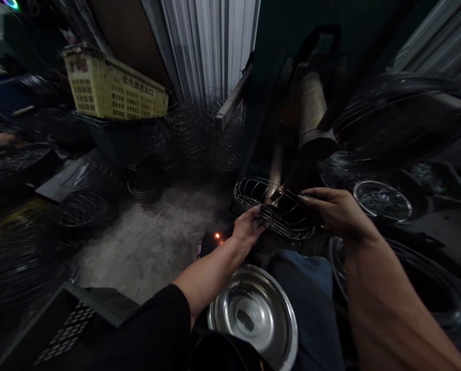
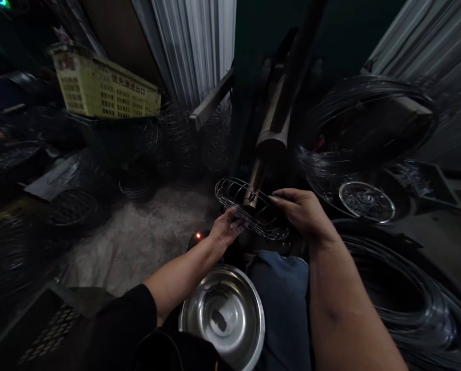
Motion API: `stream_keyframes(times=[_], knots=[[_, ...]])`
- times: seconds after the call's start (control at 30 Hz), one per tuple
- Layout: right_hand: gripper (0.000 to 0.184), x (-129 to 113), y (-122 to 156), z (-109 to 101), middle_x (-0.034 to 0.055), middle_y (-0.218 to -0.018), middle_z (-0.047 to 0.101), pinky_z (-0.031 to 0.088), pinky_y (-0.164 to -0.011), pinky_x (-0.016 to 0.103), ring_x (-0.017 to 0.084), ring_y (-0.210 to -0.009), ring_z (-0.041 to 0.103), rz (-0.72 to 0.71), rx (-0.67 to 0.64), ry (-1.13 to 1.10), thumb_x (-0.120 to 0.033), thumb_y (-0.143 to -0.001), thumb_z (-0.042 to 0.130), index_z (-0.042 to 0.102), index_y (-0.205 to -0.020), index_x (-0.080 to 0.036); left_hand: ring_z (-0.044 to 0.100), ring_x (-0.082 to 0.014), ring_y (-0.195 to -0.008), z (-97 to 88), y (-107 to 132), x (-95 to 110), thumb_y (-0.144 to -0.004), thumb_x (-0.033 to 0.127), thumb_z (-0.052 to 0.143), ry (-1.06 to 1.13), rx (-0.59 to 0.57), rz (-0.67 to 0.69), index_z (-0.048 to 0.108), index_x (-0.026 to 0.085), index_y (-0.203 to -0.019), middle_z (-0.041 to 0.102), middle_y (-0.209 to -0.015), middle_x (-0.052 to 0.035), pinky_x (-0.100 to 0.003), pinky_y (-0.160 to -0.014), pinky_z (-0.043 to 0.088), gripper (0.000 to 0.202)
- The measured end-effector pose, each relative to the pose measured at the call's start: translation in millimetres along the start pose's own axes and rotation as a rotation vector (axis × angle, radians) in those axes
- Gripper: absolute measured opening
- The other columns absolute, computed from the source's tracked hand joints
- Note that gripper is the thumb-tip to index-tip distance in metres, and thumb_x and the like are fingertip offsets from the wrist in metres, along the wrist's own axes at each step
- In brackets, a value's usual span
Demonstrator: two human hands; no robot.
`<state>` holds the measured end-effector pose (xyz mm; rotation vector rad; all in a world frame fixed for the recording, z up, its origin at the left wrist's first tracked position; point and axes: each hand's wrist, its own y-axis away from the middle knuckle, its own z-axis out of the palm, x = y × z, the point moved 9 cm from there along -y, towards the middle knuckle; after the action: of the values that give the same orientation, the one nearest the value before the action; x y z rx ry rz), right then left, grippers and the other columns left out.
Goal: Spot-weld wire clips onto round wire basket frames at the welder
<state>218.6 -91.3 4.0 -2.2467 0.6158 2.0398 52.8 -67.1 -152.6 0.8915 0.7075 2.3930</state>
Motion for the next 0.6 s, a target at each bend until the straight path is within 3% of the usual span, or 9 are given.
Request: stream_keyframes(times=[0.13,0.27,0.47,0.6], knots=[[0.043,-1,-9,4,-0.0002,-0.061,0.068,0.046,-0.048,0.023,0.014,-0.053,0.059,0.005,-0.007,-0.006,-0.04,-0.045,0.094,0.076,-0.077,-0.017,0.064,-0.0168,-0.066,-1.0,-2,-3,-0.071,0.022,0.08,0.025,0.027,-0.025,0.064,0.015,-0.078,0.059,-0.073,-0.0017,-0.033,-0.068,0.054,0.019],[0.038,4,-3,-11,0.0002,-0.061,0.069,0.045,-0.046,0.022,0.013,-0.053,0.059,0.04,-0.006,-0.015,-0.036,-0.051,0.092,0.078,-0.082,-0.019,0.065,-0.0185,-0.068,-1.5,0,-14,-0.068,0.028,0.086,0.013,0.04,-0.075,0.061,0.015,-0.078,0.057,-0.073,-0.0019,-0.033,-0.068,0.055,0.03],[0.039,17,10,-29,0.0065,-0.073,0.076,0.055,-0.057,0.026,0.019,-0.064,0.068,0.109,-0.071,0.016,-0.034,-0.043,0.095,0.081,-0.076,-0.02,0.066,-0.0196,-0.072,0.6,7,-20,-0.069,0.033,0.087,0.006,0.039,-0.13,0.061,0.015,-0.081,0.06,-0.079,-0.0043,-0.033,-0.067,0.055,0.034],[0.039,11,6,-15,0.004,-0.064,0.072,0.052,-0.051,0.026,0.017,-0.054,0.064,0.093,-0.051,-0.001,-0.033,-0.045,0.094,0.08,-0.079,-0.018,0.067,-0.0203,-0.073,-1.9,10,-16,-0.077,0.036,0.081,0.038,0.053,-0.165,0.059,0.015,-0.079,0.061,-0.077,-0.0053,-0.033,-0.068,0.057,0.03]])
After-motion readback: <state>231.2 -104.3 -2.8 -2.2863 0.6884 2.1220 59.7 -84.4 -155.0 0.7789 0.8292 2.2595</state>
